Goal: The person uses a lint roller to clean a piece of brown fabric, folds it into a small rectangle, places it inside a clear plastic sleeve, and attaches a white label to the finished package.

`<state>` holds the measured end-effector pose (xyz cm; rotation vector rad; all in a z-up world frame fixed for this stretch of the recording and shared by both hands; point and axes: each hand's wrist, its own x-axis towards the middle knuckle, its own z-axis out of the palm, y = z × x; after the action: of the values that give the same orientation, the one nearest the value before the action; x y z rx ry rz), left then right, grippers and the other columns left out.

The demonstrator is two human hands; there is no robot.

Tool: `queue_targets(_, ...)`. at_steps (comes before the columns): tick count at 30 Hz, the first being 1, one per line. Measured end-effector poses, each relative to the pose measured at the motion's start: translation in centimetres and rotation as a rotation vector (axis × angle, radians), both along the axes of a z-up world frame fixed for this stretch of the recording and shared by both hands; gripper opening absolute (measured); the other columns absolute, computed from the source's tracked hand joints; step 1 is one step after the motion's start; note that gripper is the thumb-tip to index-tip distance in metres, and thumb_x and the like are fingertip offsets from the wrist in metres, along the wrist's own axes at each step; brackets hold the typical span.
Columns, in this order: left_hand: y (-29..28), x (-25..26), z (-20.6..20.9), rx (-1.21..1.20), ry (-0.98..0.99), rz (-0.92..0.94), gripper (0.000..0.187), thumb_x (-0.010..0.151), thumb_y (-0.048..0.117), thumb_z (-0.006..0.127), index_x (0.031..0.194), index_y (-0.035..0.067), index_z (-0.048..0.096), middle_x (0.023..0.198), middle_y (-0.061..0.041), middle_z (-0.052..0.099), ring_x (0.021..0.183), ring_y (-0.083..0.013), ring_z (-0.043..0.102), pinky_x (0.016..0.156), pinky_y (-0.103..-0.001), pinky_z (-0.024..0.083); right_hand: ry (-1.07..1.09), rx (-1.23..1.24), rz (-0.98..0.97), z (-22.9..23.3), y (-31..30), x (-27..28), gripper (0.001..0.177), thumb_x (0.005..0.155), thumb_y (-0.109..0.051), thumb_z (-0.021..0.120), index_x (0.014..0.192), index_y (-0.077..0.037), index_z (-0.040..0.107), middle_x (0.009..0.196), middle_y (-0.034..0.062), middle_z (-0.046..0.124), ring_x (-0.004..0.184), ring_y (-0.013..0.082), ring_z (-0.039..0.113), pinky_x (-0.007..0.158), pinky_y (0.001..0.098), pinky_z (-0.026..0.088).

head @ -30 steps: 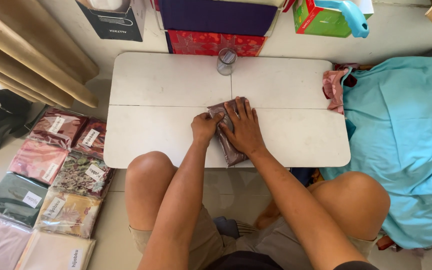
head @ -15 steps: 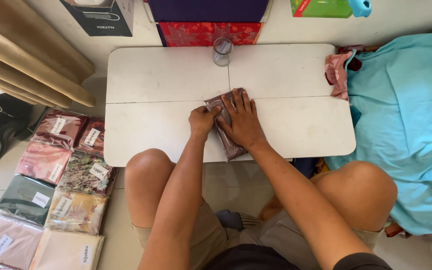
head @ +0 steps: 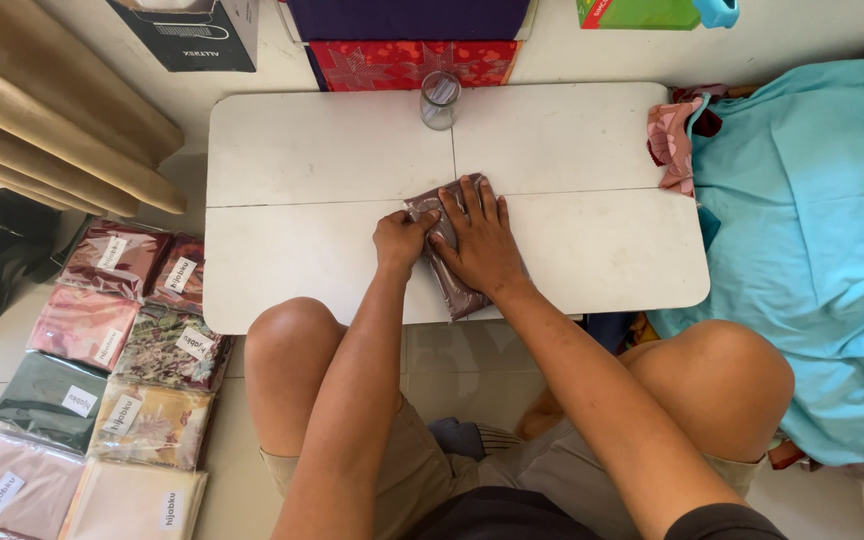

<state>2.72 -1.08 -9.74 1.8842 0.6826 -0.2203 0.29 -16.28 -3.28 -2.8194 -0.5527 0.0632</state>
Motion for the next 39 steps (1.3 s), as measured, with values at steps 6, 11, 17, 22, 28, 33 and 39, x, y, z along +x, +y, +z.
queue_targets(6,0.0,0.0,0.2,0.027,-0.011,-0.019,0.044,0.076,0.046,0.082,0.095,0.007,0.078,0.087,-0.016,0.076,0.099,-0.0383,0.073,0.079,-0.047,0.06,0.006,-0.013,0.001,0.1,0.1,0.0,0.07,0.103,-0.057,0.043,0.163,-0.025,0.028,0.167,0.0163,0.023,0.154,0.0427,0.017,0.123,0.0624,0.019)
queue_targets(11,-0.1,0.2,-0.3,0.024,-0.017,-0.006,0.043,0.076,0.046,0.082,0.093,0.007,0.078,0.084,-0.015,0.075,0.097,-0.0371,0.074,0.077,-0.046,0.06,0.011,-0.011,0.001,0.3,0.1,0.0,0.07,0.103,-0.057,0.043,0.163,-0.025,0.028,0.168,0.0164,0.023,0.154,0.0431,0.017,0.123,0.0629,0.019)
queue_targets(17,0.0,0.1,0.1,0.038,-0.025,-0.026,0.045,0.076,0.047,0.083,0.093,0.006,0.078,0.085,-0.017,0.075,0.099,-0.0402,0.073,0.078,-0.049,0.06,0.012,-0.027,-0.002,-0.1,0.1,0.1,0.07,0.103,-0.059,0.041,0.163,-0.025,0.028,0.168,0.0154,0.023,0.155,0.042,0.017,0.123,0.062,0.018)
queue_targets(22,0.0,0.1,0.1,0.045,-0.019,-0.03,0.045,0.076,0.047,0.083,0.093,0.006,0.078,0.085,-0.016,0.075,0.098,-0.0393,0.073,0.079,-0.048,0.06,0.004,-0.014,0.001,0.1,0.1,0.0,0.07,0.103,-0.058,0.042,0.163,-0.025,0.028,0.167,0.0158,0.023,0.154,0.0424,0.017,0.123,0.0626,0.019)
queue_targets(28,0.6,-0.1,-0.9,0.063,-0.147,-0.082,0.041,0.077,0.044,0.082,0.092,0.006,0.076,0.083,-0.017,0.075,0.093,-0.039,0.074,0.077,-0.052,0.061,-0.097,0.103,0.061,-1.7,-0.8,0.8,0.071,0.099,-0.052,0.057,0.159,-0.019,0.039,0.161,0.0206,0.035,0.15,0.0465,0.027,0.115,0.0688,0.029)
queue_targets(33,-1.3,-3.1,9.4,-0.221,-0.611,-0.149,0.029,0.087,0.016,0.078,0.103,-0.007,0.069,0.096,-0.031,0.073,0.099,-0.048,0.071,0.084,-0.056,0.06,-0.193,0.866,-0.077,-5.8,-7.1,6.1,0.073,0.094,-0.014,0.076,0.156,-0.007,0.038,0.154,0.0257,0.042,0.144,0.0462,0.035,0.113,0.0709,0.026)
queue_targets(39,-1.1,-6.0,19.3,0.011,-0.813,-0.429,0.022,0.078,0.024,0.078,0.089,0.008,0.069,0.077,-0.006,0.077,0.062,-0.0187,0.069,0.063,-0.032,0.054,0.587,1.567,0.123,3.5,-11.2,5.1,0.061,0.097,-0.02,0.067,0.154,-0.015,0.045,0.146,0.002,0.055,0.129,0.0139,0.055,0.114,0.028,0.044)
